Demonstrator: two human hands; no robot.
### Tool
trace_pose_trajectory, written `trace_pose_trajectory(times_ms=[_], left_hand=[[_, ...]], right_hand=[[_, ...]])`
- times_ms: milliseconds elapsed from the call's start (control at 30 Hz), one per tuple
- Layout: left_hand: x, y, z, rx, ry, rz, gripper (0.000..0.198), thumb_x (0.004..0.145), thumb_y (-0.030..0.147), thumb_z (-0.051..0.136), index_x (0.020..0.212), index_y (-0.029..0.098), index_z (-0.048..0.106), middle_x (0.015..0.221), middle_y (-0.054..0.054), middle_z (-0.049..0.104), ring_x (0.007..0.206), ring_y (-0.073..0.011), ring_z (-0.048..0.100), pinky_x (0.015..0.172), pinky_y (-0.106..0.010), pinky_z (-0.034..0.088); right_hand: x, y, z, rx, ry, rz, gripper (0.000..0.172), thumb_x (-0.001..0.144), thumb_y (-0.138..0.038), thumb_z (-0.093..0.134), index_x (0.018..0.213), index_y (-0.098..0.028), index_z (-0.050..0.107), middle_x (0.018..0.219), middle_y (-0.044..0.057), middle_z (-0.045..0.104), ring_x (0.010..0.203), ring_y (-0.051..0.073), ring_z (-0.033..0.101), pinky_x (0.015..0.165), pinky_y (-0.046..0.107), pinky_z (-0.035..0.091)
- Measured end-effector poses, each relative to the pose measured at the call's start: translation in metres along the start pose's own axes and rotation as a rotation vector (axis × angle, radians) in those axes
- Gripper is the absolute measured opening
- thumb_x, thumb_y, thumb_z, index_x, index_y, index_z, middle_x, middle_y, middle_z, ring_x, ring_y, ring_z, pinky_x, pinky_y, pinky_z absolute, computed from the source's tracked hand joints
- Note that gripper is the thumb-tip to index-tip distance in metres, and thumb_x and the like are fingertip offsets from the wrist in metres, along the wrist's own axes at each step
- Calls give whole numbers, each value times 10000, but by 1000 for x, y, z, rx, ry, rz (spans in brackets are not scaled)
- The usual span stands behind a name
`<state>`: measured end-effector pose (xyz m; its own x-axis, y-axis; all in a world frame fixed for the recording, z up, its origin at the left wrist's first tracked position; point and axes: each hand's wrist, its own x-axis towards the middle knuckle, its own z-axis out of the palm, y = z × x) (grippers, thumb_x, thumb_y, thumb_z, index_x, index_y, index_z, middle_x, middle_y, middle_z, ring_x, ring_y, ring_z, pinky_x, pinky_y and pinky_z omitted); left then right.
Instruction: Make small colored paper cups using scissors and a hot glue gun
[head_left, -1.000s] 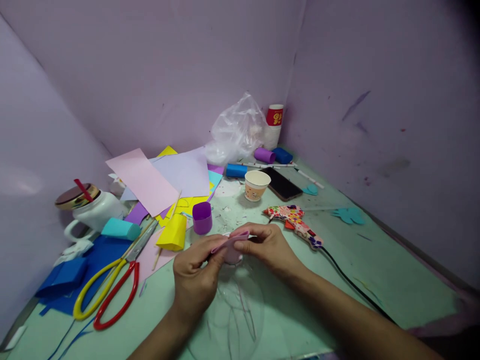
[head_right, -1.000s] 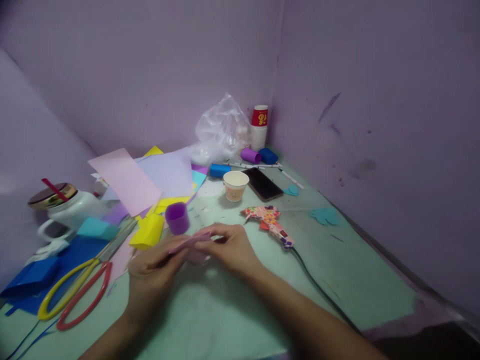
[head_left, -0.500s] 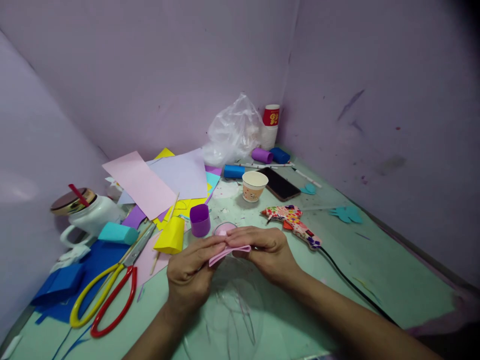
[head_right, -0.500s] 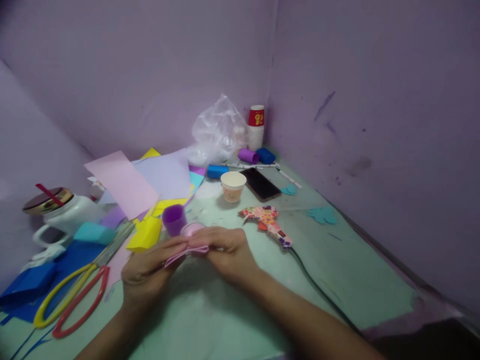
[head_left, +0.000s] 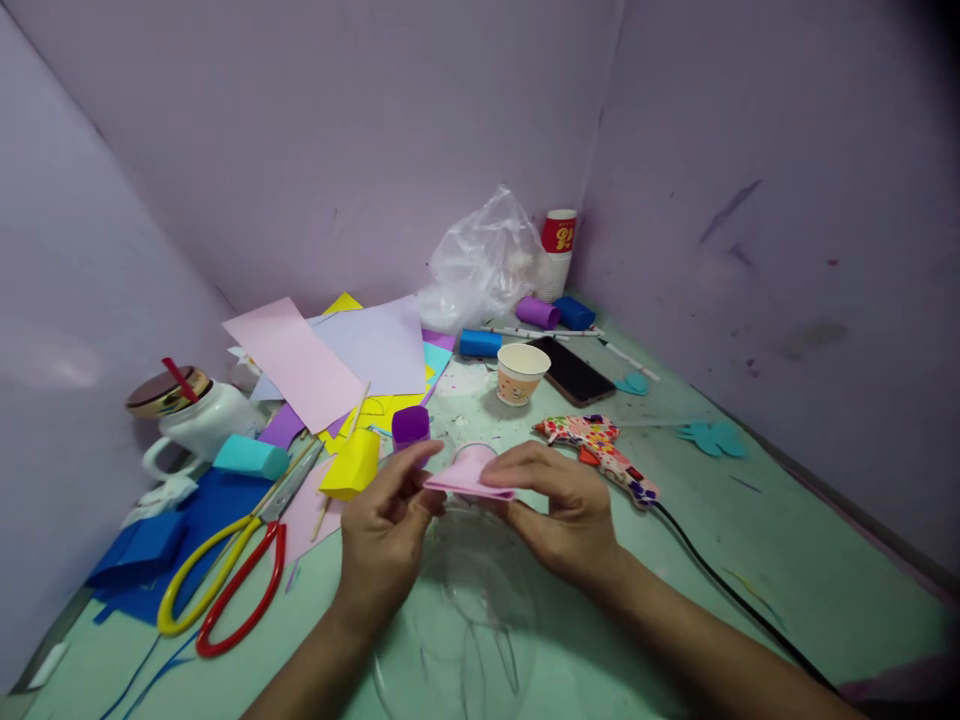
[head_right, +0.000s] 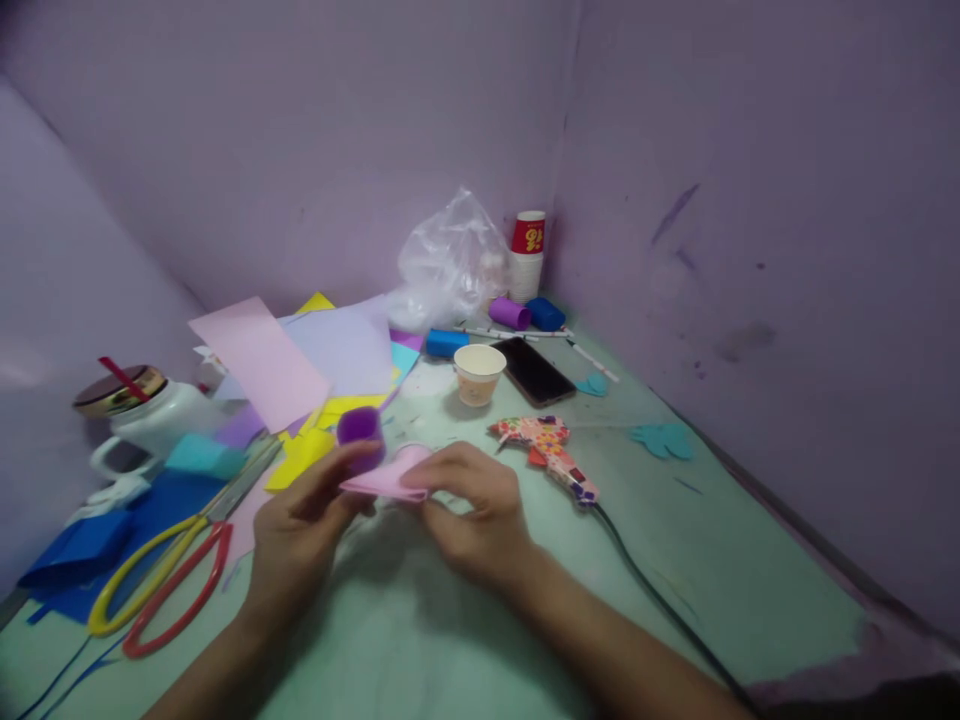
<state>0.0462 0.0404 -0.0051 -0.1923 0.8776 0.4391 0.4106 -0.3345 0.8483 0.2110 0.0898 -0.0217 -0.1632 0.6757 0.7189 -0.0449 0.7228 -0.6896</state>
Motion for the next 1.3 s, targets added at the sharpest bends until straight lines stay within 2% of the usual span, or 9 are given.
trace_pose_trajectory(times_ms=[100, 200, 367, 533, 633, 733, 800, 1067, 1300], left_hand=[[-12, 0, 10, 97, -4, -89, 383, 792, 270, 607, 1153, 139, 615, 1055, -117, 699, 833, -184, 683, 749, -292, 565], [-21, 0, 16, 126, -158, -38, 515, 810, 350, 566, 1244, 74, 536, 1258, -195, 584, 1126, -265, 584, 945, -382, 480], [-10, -1, 10, 86, -118, -174, 391, 849, 336, 477, 1108, 79, 615, 1048, -140, 696, 951, -214, 657, 822, -299, 518], [2, 4, -3, 119, -154, -207, 262, 826, 301, 514, 933, 142, 692, 811, -50, 724, 727, -164, 654, 644, -232, 499], [1, 7, -5, 127, -237, -171, 242, 818, 286, 514, 901, 166, 708, 855, -48, 722, 782, -166, 652, 697, -243, 490], [0, 7, -3, 156, -195, -210, 248, 769, 282, 553, 927, 152, 694, 905, -71, 713, 806, -188, 648, 702, -276, 494], [0, 5, -1, 163, -131, -271, 304, 719, 271, 597, 980, 134, 672, 913, -86, 715, 772, -197, 648, 651, -284, 500], [3, 8, 5, 19, -228, -326, 174, 675, 167, 622, 803, 182, 739, 776, -11, 747, 711, -145, 659, 649, -218, 499], [3, 8, 6, -32, -174, -373, 175, 695, 313, 657, 678, 142, 688, 594, 4, 666, 541, -104, 562, 491, -182, 427]], right_hand=[[-8, 1, 6, -217, 122, -38, 243, 716, -48, 695, 892, -213, 715, 791, 38, 690, 704, 160, 646, 636, 278, 531], [-17, 1, 14, -283, 26, -129, 265, 739, -84, 679, 989, -172, 689, 873, 86, 695, 775, 193, 659, 672, 298, 555], [-20, -4, 20, -153, -153, -161, 398, 790, 7, 519, 1133, -164, 623, 1006, 106, 702, 918, 174, 666, 789, 278, 559], [-6, -4, 9, -93, 41, 259, 342, 712, -111, 693, 1038, -211, 678, 960, 56, 703, 776, 163, 648, 639, 275, 558], [1, 3, 4, -11, -100, 500, 320, 638, -187, 762, 955, -210, 736, 933, 70, 725, 801, 200, 642, 589, 283, 525], [2, 8, 4, 125, -149, 537, 86, 664, -184, 736, 735, -219, 769, 754, 45, 740, 765, 186, 645, 704, 309, 504], [1, 8, 5, 212, -127, 620, 59, 672, -189, 729, 706, -216, 768, 734, 36, 740, 721, 168, 647, 703, 297, 498], [2, 0, 11, 347, -88, 829, 64, 618, -197, 755, 676, -172, 762, 578, 2, 688, 525, 102, 580, 543, 233, 469], [0, 4, 14, 588, -59, 1046, 259, 613, -329, 781, 776, -136, 725, 464, -1, 653, 380, 112, 593, 379, 189, 452]])
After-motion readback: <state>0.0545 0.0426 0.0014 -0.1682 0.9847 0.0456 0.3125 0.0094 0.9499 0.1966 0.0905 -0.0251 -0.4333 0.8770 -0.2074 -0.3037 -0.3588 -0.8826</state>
